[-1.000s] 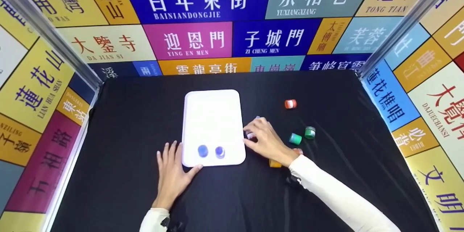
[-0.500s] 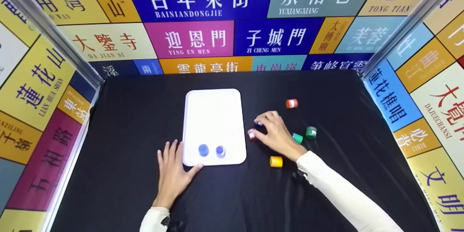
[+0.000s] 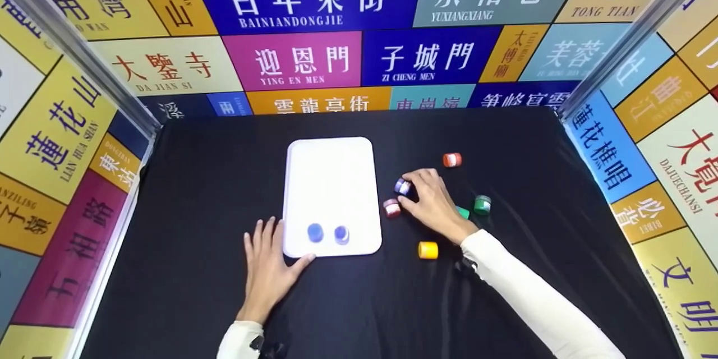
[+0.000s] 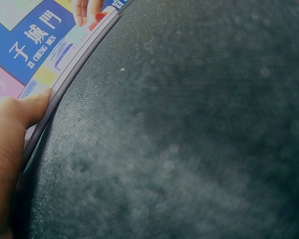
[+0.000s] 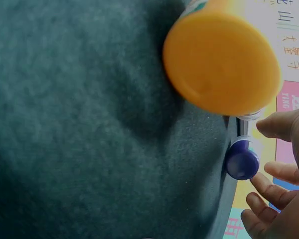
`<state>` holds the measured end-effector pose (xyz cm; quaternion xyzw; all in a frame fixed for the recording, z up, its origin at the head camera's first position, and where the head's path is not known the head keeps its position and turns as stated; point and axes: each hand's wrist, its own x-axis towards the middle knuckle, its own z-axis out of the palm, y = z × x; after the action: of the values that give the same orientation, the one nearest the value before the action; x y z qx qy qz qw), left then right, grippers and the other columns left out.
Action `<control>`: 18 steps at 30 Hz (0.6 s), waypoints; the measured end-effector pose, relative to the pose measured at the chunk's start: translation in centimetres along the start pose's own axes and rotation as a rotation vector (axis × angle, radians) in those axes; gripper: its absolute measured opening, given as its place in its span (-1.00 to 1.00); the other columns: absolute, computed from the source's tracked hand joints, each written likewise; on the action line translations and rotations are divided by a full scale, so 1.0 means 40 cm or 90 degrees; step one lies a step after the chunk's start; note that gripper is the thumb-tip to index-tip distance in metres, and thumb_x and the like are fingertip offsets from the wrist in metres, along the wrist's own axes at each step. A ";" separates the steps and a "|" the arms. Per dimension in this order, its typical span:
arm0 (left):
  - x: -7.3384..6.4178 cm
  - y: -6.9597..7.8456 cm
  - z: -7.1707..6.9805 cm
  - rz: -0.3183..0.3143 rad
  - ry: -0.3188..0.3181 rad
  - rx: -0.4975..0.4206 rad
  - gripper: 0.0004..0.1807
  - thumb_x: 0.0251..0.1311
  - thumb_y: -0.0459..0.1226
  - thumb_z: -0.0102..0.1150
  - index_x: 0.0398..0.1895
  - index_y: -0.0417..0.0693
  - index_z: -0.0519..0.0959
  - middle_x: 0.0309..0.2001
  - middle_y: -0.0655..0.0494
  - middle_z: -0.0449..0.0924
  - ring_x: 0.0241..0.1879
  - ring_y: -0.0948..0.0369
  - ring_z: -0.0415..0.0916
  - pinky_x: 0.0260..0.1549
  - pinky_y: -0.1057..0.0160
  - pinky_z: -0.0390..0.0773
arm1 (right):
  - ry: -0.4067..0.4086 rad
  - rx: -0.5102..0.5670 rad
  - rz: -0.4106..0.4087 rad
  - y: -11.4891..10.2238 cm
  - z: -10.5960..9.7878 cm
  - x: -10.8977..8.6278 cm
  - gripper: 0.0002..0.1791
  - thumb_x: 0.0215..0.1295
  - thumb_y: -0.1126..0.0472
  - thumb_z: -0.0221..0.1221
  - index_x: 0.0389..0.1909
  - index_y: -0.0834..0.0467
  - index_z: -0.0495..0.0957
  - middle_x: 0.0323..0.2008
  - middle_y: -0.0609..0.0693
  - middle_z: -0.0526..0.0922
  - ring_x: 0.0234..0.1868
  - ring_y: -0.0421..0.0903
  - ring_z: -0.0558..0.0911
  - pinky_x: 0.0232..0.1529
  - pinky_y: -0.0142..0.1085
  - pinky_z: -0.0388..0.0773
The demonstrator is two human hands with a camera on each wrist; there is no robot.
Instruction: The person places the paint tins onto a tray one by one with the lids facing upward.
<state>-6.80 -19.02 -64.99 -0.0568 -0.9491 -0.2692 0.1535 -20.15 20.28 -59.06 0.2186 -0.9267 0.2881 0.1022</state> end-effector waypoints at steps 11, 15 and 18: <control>0.001 -0.002 0.003 0.004 0.008 0.001 0.19 0.13 0.31 0.53 0.62 -0.30 0.37 0.61 -0.37 0.30 0.68 -0.36 0.05 0.61 -0.49 -0.18 | -0.021 -0.007 0.025 0.010 0.014 0.006 -0.46 0.33 0.19 0.53 0.25 0.31 0.64 0.10 0.24 0.68 0.21 0.25 0.51 0.30 0.14 0.45; 0.001 0.000 0.000 -0.005 -0.003 0.000 0.20 0.15 0.32 0.52 0.64 -0.27 0.36 0.63 -0.36 0.28 0.69 -0.34 0.02 0.62 -0.46 -0.22 | -0.029 -0.011 0.035 0.012 0.019 0.007 -0.46 0.32 0.19 0.52 0.24 0.31 0.65 0.08 0.24 0.69 0.20 0.26 0.51 0.28 0.16 0.46; 0.001 -0.001 -0.001 -0.008 -0.007 0.000 0.20 0.15 0.32 0.52 0.65 -0.26 0.35 0.63 -0.35 0.28 0.70 -0.33 0.01 0.63 -0.45 -0.23 | -0.025 -0.016 0.034 0.014 0.022 0.009 -0.46 0.30 0.19 0.53 0.23 0.32 0.65 0.07 0.24 0.70 0.20 0.26 0.52 0.27 0.17 0.47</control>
<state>-6.85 -19.05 -64.97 -0.0520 -0.9502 -0.2701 0.1465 -20.78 20.05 -59.95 0.1985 -0.9376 0.2745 0.0789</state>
